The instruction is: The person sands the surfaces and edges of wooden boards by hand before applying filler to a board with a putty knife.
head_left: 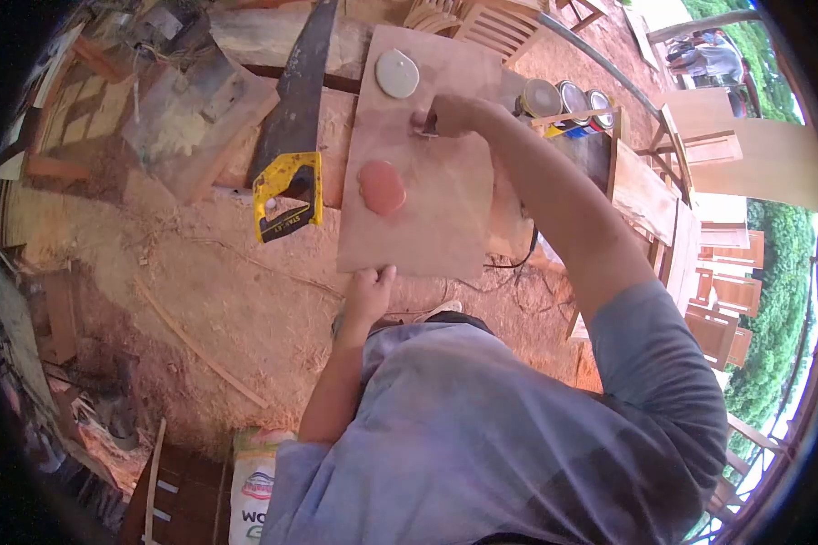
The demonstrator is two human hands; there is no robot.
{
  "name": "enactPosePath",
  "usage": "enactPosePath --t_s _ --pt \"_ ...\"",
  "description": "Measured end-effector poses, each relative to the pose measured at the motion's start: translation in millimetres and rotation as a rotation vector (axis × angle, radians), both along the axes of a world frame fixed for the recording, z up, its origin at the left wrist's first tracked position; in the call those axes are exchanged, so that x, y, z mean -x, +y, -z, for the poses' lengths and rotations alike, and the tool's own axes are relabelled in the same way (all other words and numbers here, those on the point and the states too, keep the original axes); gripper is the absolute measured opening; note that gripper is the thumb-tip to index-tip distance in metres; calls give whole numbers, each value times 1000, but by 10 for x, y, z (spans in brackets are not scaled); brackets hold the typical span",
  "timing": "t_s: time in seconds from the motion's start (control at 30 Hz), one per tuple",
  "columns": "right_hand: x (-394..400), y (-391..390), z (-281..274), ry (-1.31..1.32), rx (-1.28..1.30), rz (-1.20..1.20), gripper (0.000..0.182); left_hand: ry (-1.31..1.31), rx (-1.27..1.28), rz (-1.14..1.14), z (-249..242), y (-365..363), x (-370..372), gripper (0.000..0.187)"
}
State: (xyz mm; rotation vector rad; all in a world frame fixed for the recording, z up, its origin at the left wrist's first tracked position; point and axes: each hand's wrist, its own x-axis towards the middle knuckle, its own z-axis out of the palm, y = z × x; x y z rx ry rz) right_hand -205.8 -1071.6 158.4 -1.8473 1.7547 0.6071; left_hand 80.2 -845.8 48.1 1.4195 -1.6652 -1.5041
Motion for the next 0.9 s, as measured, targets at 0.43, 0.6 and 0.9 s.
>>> enactPosePath --t_s 0.43,0.6,0.9 --pt "636 69 1263 188 294 -690 39 -161 -34 58 -68 18 -18 47" --pt "0 1430 -180 -825 625 294 31 -342 -146 622 -681 -248 -95 42" --pt "544 5232 -229 -1804 999 1553 48 -8 -9 706 -1120 -234 1596 14"
